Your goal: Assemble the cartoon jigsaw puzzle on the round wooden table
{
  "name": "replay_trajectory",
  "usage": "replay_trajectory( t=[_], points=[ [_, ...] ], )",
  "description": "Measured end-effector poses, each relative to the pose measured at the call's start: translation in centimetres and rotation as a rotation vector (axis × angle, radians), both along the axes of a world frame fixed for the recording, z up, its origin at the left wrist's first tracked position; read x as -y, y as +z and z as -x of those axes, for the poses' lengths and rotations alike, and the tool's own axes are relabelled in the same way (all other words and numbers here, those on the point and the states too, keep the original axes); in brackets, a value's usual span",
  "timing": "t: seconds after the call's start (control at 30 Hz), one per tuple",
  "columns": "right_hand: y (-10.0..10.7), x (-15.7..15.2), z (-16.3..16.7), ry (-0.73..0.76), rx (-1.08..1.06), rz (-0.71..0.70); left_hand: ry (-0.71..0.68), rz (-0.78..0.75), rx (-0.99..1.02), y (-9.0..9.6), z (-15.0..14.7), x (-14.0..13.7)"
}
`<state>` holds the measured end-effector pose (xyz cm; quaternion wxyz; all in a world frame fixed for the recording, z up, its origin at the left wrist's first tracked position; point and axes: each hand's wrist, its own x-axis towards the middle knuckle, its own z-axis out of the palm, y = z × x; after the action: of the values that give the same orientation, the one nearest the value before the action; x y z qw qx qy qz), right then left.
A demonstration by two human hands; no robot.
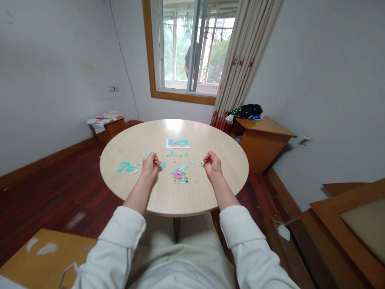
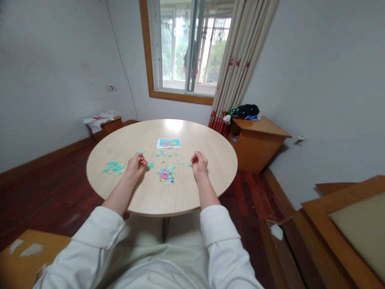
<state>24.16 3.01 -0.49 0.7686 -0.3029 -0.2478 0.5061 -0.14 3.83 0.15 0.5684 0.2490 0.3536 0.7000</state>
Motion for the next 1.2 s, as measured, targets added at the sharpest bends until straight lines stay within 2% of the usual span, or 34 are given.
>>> replay_trajectory(
  t=[0.23, 0.4, 0.57, 0.7, 0.9, 1.2],
  points=[
    [0.7, 0.5, -1.0, 0.065, -0.266, 0.015, -0.093, 0.073, 0.297, 0.7, 0.5, -0.1],
    [0.1, 0.5, -2.2, -0.014, -0.369, -0.048, -0.037, 0.074, 0.433, 0.5, 1.4, -0.3],
    [-0.2, 0.5, -3.0, -0.067, -0.379, -0.058, 0.025, 0.033, 0.408, 0.1, 2.1, -0.3],
    [-0.1, 0.4, -3.0, -0.077, -0.417, -0.048, 0.027, 0.027, 0.468, 0.2, 2.2, -0.1],
    [-0.1, 0.2, -3.0, -0.09, -0.4, -0.03, 0.042, -0.001, 0.4, 0.1, 2.2, 0.0],
    [0.1, 0.4, -2.8, -0.054, -0.513, -0.018, 0.044, 0.045, 0.486, 0.3, 2.1, 0.2]
  ],
)
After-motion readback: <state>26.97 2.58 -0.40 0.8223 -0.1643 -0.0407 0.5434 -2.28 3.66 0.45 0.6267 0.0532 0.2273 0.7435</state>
